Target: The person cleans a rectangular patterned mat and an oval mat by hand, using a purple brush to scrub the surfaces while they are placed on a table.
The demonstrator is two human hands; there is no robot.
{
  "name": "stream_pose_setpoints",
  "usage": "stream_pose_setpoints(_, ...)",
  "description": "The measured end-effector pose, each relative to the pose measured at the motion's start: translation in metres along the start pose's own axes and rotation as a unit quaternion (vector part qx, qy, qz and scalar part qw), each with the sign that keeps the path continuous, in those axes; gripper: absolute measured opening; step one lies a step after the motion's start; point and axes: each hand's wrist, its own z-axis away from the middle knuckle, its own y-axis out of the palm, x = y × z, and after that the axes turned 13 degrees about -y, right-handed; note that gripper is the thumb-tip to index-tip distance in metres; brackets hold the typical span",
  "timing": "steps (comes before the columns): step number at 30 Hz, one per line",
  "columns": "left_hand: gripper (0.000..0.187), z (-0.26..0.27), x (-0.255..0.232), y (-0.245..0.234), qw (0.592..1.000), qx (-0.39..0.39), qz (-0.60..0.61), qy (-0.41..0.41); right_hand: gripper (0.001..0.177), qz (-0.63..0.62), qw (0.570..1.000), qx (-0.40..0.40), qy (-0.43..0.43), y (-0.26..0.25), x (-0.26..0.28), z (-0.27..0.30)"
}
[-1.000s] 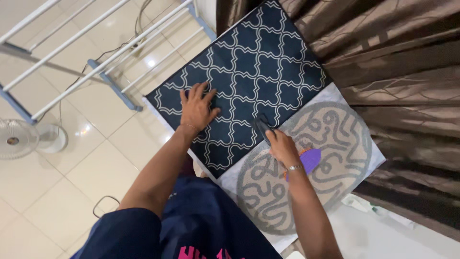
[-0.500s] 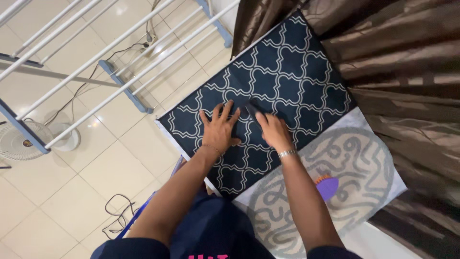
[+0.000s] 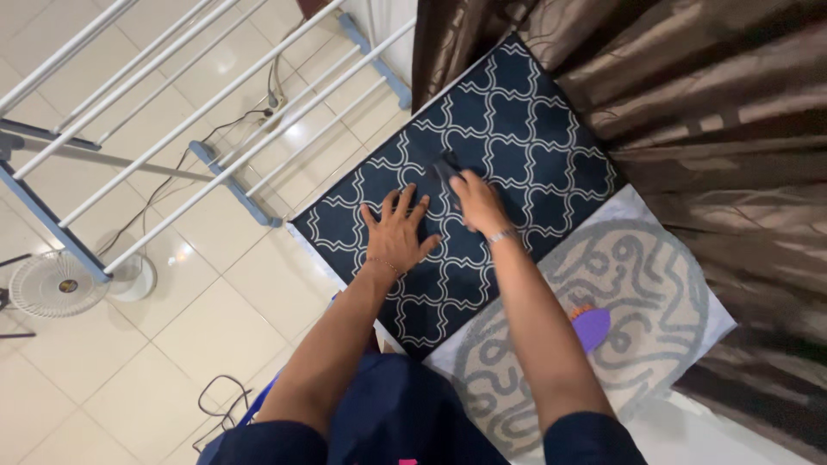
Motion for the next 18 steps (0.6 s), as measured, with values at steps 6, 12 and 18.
stream_pose_setpoints(6,0.065,-0.012,-0.007,0.026,0.998,-0.056,0.007,0.012,0.04,0.151,0.988,-0.027,-0.012,-0.061,-0.071,0.085)
stream_pose_setpoints(12,0.063,-0.035,-0.034,0.043,0.995,-0.086,0.03,0.047,0.032,0.252,0.956,-0.015,-0.151,-0.089,-0.068,0.137)
stream_pose_setpoints(18,0.064,-0.038,-0.036,0.053,0.993,-0.105,0.022,0.046,0.037,0.336,0.915,-0.02,-0.222,-0.078,-0.049,0.104)
